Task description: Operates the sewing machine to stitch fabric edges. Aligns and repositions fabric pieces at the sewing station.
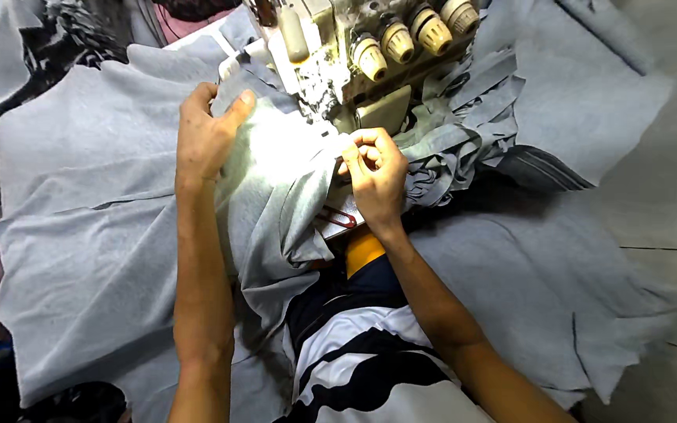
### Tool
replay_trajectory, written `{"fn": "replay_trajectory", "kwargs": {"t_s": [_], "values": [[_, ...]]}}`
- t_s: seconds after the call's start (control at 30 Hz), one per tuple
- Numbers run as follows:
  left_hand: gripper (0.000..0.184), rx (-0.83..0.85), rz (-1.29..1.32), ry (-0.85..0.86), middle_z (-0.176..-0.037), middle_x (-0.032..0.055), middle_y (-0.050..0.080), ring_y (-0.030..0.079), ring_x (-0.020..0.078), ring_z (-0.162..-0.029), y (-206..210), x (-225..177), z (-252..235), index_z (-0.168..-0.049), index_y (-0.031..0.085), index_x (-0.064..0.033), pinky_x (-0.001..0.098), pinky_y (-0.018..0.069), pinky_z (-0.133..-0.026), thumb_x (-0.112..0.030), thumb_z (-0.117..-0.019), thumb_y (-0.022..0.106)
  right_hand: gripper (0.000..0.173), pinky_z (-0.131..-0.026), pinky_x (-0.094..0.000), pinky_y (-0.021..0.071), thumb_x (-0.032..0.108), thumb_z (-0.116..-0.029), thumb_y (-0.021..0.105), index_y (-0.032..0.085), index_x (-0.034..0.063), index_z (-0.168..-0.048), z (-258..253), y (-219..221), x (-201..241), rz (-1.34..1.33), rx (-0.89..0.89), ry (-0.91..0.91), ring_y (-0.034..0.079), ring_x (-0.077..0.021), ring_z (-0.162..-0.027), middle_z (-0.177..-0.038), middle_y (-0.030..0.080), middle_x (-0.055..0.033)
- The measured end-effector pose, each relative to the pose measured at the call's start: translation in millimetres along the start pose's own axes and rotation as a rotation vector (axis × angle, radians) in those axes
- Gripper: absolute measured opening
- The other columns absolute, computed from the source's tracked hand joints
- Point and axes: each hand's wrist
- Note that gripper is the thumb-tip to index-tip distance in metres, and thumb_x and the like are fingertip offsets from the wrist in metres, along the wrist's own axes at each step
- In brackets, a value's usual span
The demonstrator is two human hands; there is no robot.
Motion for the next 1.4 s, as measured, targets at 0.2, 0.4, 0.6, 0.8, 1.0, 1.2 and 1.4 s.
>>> {"fn": "replay_trajectory", "kwargs": {"t_s": [0.2, 0.4, 0.6, 0.8, 1.0, 1.2, 1.4], "values": [[0.024, -0.090, 0.140, 0.210, -0.096, -0.0019, 0.068, 0.066, 0.0032, -0.087, 0.0, 7.0, -28.4, -0.112, 0.065, -0.0075, 0.0254, 0.0560, -0.081, -0.029, -0.1030, 0.061, 0.013, -0.039, -0.0228, 0.0476, 0.018, -0.1033, 0.062, 0.060, 0.0087, -0.112, 8.5, -3.5, -2.9, -0.023, 0.019, 0.040, 0.056, -0.0111, -0.046, -0.067, 0.061, -0.0039], [0.020, -0.218, 0.243, 0.210, -0.093, -0.0038, 0.068, 0.066, 0.0037, -0.085, -15.2, 9.7, -50.6, -0.113, 0.062, -0.0082, 0.0263, 0.0556, -0.080, -0.025, -0.1061, 0.055, 0.014, -0.037, -0.0241, 0.0453, 0.022, -0.1048, 0.061, 0.061, 0.0105, -0.112, 9.3, -3.8, -2.6, -0.004, 0.024, 0.059, 0.053, -0.0119, -0.043, -0.065, 0.060, -0.0036], [0.019, -0.378, 0.346, 0.247, -0.088, -0.0036, 0.069, 0.068, 0.0064, -0.083, -50.0, 23.6, -41.5, -0.110, 0.064, -0.0075, 0.0286, 0.0577, -0.080, -0.020, -0.1082, 0.050, 0.015, -0.043, -0.0235, 0.0464, 0.024, -0.1060, 0.058, 0.063, 0.0100, -0.112, 14.7, -14.7, -13.9, 0.029, 0.047, 0.026, 0.056, -0.0101, -0.050, -0.070, 0.065, -0.0015], [0.023, -0.508, 0.410, 0.401, -0.107, 0.0011, 0.070, 0.069, 0.0128, -0.099, -95.7, 57.4, 6.8, -0.125, 0.057, -0.0037, 0.0369, 0.0580, -0.093, -0.017, -0.1098, 0.045, 0.015, -0.070, -0.0334, 0.0567, 0.024, -0.0993, 0.065, 0.071, 0.0117, -0.107, 36.1, -26.4, -23.2, 0.430, 0.253, -0.040, 0.066, -0.0118, -0.079, -0.091, 0.069, -0.0007], [0.024, -0.500, 0.511, 0.326, -0.112, -0.0036, 0.068, 0.066, 0.0098, -0.106, -102.5, 59.5, 73.1, -0.127, 0.053, -0.0098, 0.0356, 0.0553, -0.097, -0.018, -0.1111, 0.036, 0.032, -0.084, -0.0529, 0.0532, 0.028, -0.0934, 0.069, 0.070, 0.0055, -0.116, 52.8, -11.2, -20.4, 0.772, 0.499, -0.274, 0.062, -0.0396, -0.104, -0.110, 0.064, -0.0191], [0.023, -0.573, 0.484, 0.146, -0.095, -0.0040, 0.072, 0.072, 0.0109, -0.091, -87.2, 44.5, 101.3, -0.113, 0.059, -0.0100, 0.0359, 0.0614, -0.086, -0.027, -0.0979, 0.066, 0.032, -0.084, -0.0536, 0.0534, 0.019, -0.0971, 0.064, 0.064, -0.0043, -0.118, 50.5, -15.6, -17.1, 0.878, 0.586, -0.324, 0.063, -0.0432, -0.100, -0.105, 0.064, -0.0233], [0.014, -0.701, 0.567, 0.429, -0.100, -0.0010, 0.074, 0.072, 0.0128, -0.095, -73.9, 40.9, 106.8, -0.112, 0.063, -0.0076, 0.0365, 0.0598, -0.090, -0.018, -0.1025, 0.062, 0.034, -0.086, -0.0475, 0.0531, 0.030, -0.1079, 0.045, 0.065, 0.0029, -0.112, 34.3, -56.1, 6.0, 0.647, 0.756, -0.013, 0.062, -0.0293, -0.097, -0.101, 0.061, -0.0140]]}}
Point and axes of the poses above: each hand's wrist, its own z-axis away from the middle knuckle, its own y-axis out of the palm, x = y × z
